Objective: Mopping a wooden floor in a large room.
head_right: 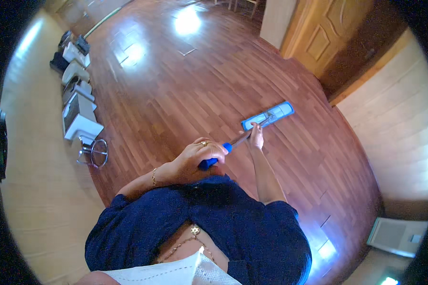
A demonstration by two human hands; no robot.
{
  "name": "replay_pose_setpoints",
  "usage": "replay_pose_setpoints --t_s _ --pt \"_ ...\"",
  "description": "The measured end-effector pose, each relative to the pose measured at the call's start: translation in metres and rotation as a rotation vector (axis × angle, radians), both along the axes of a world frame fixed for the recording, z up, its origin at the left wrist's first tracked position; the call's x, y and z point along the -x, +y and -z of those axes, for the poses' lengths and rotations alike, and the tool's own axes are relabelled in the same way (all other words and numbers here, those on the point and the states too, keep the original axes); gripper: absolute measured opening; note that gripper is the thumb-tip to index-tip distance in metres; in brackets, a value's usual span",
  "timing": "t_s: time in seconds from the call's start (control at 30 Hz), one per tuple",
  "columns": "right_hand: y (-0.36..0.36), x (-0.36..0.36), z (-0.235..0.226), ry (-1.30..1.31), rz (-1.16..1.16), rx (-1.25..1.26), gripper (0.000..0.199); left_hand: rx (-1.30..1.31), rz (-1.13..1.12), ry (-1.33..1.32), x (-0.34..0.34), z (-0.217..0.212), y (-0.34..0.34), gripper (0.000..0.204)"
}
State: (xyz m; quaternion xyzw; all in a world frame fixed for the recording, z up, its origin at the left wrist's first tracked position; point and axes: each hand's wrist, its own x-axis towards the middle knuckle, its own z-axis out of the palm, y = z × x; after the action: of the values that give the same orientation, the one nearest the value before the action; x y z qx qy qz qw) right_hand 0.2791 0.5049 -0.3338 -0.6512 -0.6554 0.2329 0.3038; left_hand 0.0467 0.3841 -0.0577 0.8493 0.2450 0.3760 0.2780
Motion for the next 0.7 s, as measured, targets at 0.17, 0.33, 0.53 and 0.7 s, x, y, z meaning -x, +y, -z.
replay_pose_setpoints --t_s 0.17,0.33,0.53,0.7 --pt "0.041 0.077 0.022 0.784 -0.177 0.227 0.040 -0.057 -0.295 -0.012 0.025 0.022 -0.013 0.031" --pt "0.064 0.155 0.049 0.796 -0.465 0.205 0.029 -0.198 -0.543 -0.040 0.052 0.026 -0.035 0.028" --pt "0.032 0.245 0.005 0.146 -0.810 -0.114 0.030 -0.414 -0.711 -0.001 0.091 0.007 -0.062 0.024" --pt "0.001 0.290 0.005 0.503 -0.951 0.102 0.033 -0.556 -0.645 0.006 0.107 -0.035 -0.087 0.029"
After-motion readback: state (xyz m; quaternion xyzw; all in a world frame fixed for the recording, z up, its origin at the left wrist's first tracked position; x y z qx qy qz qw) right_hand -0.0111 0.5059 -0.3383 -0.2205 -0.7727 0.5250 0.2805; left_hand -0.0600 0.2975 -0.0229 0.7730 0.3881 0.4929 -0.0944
